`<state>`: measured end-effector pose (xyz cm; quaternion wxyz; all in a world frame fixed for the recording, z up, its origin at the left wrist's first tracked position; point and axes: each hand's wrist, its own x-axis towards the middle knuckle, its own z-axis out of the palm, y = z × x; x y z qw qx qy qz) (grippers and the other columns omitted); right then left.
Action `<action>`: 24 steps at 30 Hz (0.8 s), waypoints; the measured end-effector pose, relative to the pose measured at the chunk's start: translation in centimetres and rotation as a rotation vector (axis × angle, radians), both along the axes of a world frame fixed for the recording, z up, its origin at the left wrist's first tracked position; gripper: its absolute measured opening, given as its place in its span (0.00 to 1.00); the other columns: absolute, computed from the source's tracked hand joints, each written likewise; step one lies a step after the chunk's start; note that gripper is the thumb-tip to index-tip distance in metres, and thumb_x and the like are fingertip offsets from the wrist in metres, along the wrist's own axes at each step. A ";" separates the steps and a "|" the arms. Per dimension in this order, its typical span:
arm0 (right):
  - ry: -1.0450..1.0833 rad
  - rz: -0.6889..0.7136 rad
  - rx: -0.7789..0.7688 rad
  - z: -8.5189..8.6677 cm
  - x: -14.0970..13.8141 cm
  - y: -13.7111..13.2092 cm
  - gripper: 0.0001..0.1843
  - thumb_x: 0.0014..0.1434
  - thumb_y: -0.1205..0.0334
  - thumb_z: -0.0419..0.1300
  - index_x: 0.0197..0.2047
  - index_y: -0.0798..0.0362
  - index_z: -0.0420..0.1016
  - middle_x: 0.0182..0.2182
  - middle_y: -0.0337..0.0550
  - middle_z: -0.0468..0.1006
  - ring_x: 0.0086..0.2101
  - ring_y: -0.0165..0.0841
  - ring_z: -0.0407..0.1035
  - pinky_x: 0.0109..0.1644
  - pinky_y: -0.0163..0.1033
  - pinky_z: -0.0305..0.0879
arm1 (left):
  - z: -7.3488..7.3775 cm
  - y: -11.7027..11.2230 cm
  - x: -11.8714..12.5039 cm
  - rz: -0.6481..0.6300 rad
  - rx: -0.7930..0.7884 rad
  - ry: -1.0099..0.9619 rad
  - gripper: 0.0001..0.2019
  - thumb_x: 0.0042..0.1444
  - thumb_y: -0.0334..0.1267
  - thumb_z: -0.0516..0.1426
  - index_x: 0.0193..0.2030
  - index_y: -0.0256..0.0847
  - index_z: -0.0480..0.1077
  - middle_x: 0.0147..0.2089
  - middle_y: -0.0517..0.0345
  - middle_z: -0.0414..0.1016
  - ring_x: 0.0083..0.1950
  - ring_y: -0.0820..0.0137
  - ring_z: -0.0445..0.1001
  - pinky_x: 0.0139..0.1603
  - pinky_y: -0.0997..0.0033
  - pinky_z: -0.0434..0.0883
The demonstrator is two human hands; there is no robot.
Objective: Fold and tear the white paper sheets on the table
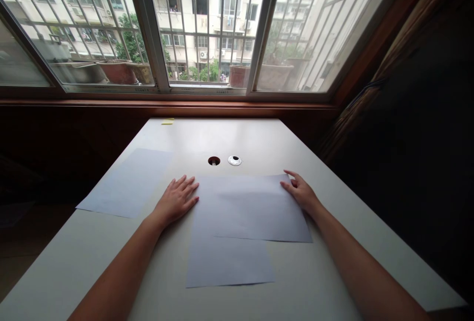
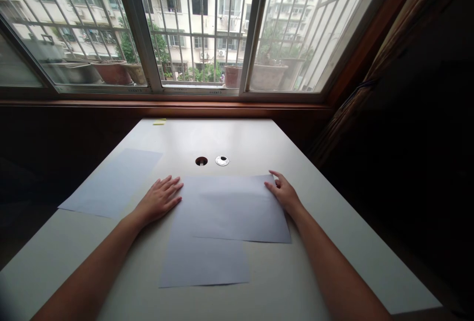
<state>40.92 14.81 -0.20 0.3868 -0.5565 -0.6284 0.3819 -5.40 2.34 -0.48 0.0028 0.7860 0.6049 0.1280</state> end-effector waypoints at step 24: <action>-0.426 -0.061 0.278 -0.7 -5.3 0.2 0.30 0.59 0.48 0.56 0.64 0.47 0.65 0.28 0.35 0.69 0.29 0.33 0.67 0.38 0.38 0.62 | 0.9 0.4 -0.9 -0.232 -0.053 -0.101 0.24 0.66 0.53 0.52 0.66 0.52 0.63 0.70 0.57 0.61 0.73 0.57 0.54 0.73 0.45 0.50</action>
